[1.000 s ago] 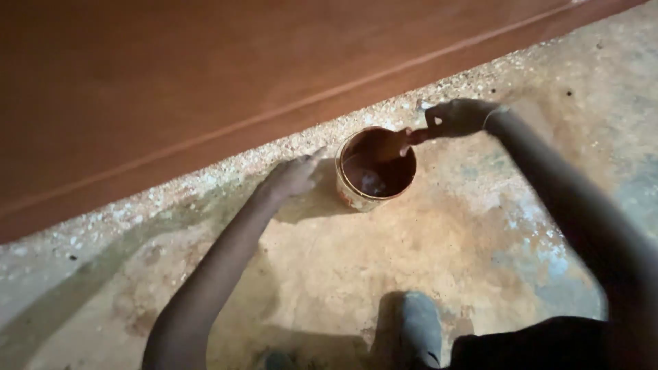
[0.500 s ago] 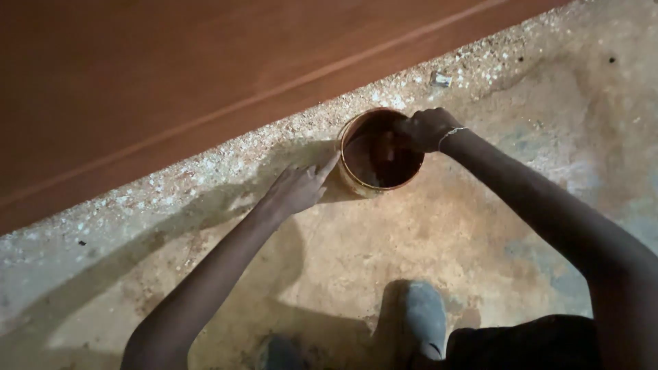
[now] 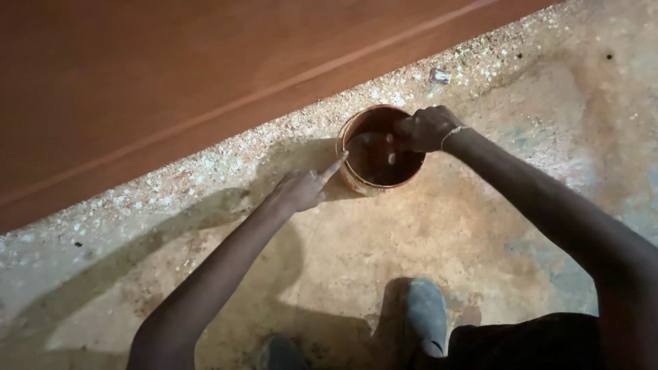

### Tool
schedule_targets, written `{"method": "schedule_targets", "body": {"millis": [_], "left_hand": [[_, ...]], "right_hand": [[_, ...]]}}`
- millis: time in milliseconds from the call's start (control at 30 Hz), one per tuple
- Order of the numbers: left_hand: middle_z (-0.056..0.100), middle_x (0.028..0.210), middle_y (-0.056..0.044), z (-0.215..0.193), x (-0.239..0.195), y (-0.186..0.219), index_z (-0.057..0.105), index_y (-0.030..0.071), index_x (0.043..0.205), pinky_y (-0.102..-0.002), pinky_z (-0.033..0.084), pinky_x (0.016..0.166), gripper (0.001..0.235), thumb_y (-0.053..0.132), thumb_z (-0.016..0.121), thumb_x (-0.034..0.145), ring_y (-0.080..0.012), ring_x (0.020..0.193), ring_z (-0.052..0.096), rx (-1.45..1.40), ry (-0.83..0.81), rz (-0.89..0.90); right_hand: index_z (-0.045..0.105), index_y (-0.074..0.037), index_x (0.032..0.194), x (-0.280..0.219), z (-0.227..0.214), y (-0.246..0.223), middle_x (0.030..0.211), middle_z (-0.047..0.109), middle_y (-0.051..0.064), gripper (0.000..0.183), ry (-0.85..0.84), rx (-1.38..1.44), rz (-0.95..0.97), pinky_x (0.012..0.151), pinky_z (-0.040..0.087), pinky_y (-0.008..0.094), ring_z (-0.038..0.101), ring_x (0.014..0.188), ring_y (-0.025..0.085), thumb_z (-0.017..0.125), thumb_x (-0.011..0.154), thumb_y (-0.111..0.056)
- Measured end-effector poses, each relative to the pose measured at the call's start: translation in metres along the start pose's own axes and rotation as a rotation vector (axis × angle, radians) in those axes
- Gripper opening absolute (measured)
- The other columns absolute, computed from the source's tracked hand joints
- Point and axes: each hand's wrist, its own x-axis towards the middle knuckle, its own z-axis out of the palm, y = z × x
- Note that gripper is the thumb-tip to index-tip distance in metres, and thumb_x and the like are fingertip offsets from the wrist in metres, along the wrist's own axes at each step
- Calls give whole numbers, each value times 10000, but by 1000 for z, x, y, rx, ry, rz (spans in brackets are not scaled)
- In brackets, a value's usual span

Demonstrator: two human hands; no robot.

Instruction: The person paints a wall with reddish-brown paint using a brush. They repeatedly dip the brush into a paint can on the floor and apply paint in horizontal strokes along the lower portion of the wall, gradually covering more area.

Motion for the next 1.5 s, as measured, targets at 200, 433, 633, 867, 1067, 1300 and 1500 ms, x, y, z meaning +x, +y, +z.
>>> {"method": "schedule_targets", "body": {"millis": [200,433,633,867,1067,1300,1500], "left_hand": [[699,1134,-260,16,9,-10,-32,307,1648,-517,580,859,1030,281,682,907,-417,961,713,24,-26,-1],[732,1147,-222,33,22,-13,80,285,1655,-537,579,882,898,207,629,948,-387,1009,729,76,-50,-31],[705,1145,-238,11,12,-2,-86,314,1632,-542,563,869,1016,291,653,936,-409,993,708,-19,-90,-38],[710,1149,-246,7,9,1,-127,323,1630,-527,574,880,1044,319,657,941,-416,1002,710,-25,-98,-32],[699,1165,-255,11,12,-1,-126,340,1624,-532,572,880,1047,323,663,936,-418,1012,706,-32,-104,-45],[716,1122,-247,18,16,-6,-120,311,1628,-546,585,848,1052,314,667,929,-419,981,716,-21,-108,-33],[727,1110,-238,24,18,-10,-91,297,1636,-547,589,845,1038,281,663,924,-413,973,723,-18,-105,-19]], "right_hand": [[708,-249,1104,-7,-10,-12,971,758,186,571,45,-50,12,850,596,502,751,923,377,456,952,-738],[730,-244,1153,-33,-50,44,1137,779,112,722,-68,86,1,1002,553,458,734,1062,311,536,813,-850],[726,-278,1192,-64,-59,111,1165,802,43,455,-95,274,51,1005,579,508,778,1066,271,639,843,-557],[771,-264,1157,-69,-46,147,1199,753,64,311,-72,317,125,1014,534,531,697,1143,294,724,898,-429],[765,-270,1155,-76,-42,167,1140,807,35,341,-48,195,120,1035,569,485,749,1105,265,728,883,-473],[756,-277,1137,-89,-38,213,1236,770,-24,345,-54,75,-18,1080,569,390,773,1099,182,717,877,-500],[687,-64,1064,-80,-33,238,1368,665,140,189,6,771,-600,942,519,362,640,1244,245,616,996,-226]]}}
